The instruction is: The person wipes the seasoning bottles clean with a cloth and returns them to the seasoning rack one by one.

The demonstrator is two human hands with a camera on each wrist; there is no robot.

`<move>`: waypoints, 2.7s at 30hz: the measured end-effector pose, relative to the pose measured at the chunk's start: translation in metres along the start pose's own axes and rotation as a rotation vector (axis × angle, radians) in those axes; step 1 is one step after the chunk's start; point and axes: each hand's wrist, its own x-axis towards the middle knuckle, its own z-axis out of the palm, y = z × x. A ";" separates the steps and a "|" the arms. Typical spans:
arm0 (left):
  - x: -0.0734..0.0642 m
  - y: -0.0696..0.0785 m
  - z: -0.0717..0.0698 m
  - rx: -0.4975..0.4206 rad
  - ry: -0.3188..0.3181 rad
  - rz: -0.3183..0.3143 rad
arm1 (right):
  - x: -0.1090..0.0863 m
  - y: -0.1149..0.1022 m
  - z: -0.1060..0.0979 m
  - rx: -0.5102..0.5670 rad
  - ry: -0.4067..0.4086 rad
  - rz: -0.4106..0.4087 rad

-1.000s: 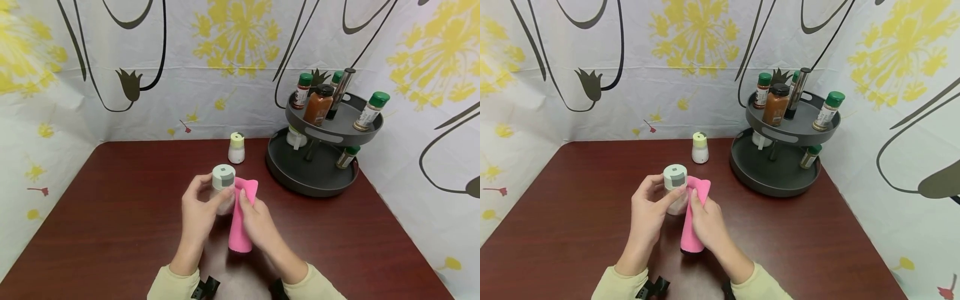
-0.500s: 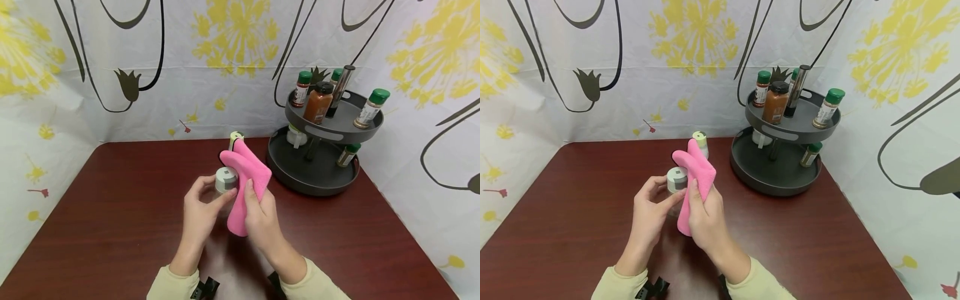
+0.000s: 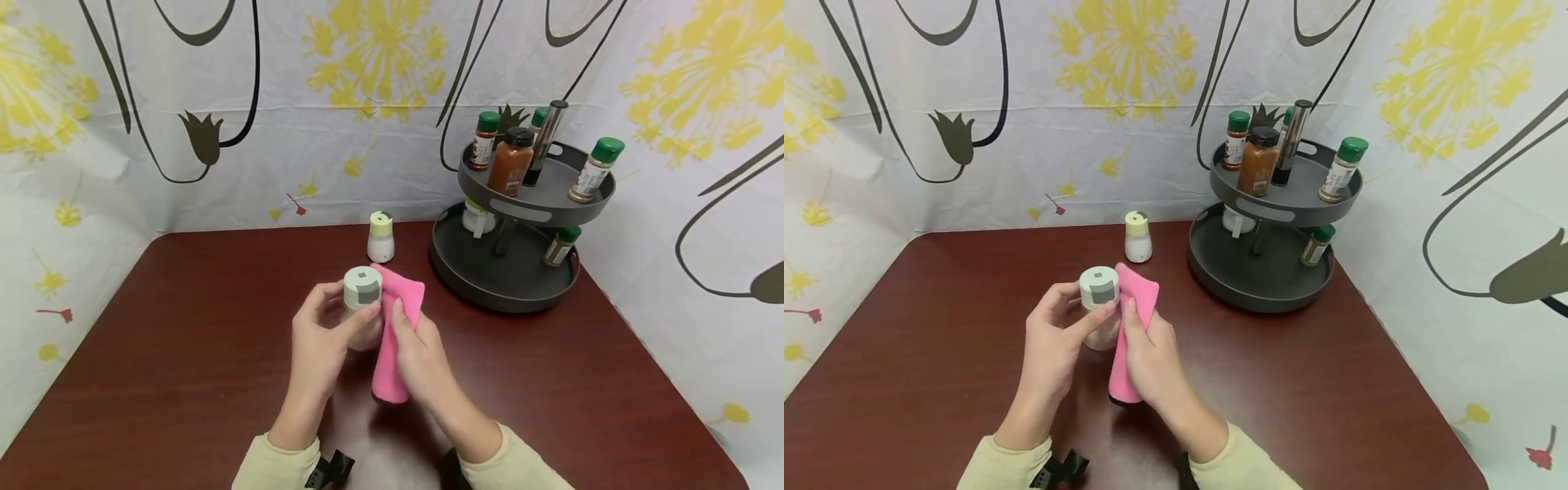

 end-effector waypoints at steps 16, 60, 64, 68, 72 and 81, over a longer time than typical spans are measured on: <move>0.006 -0.001 0.004 -0.019 0.018 0.005 | -0.001 0.008 0.011 -0.037 0.012 -0.057; 0.004 -0.001 0.016 -0.060 -0.010 0.039 | -0.006 0.002 0.006 -0.028 0.052 -0.189; 0.008 0.002 0.014 -0.053 0.011 0.043 | -0.002 0.008 0.003 -0.104 -0.002 -0.006; 0.006 -0.002 0.014 -0.009 0.000 0.033 | 0.007 0.002 -0.004 -0.097 -0.032 0.132; 0.001 -0.007 0.019 0.036 -0.066 0.020 | 0.012 -0.012 -0.006 -0.006 0.048 -0.002; -0.001 -0.003 0.021 -0.006 -0.044 0.058 | 0.003 -0.002 0.009 0.024 0.024 -0.299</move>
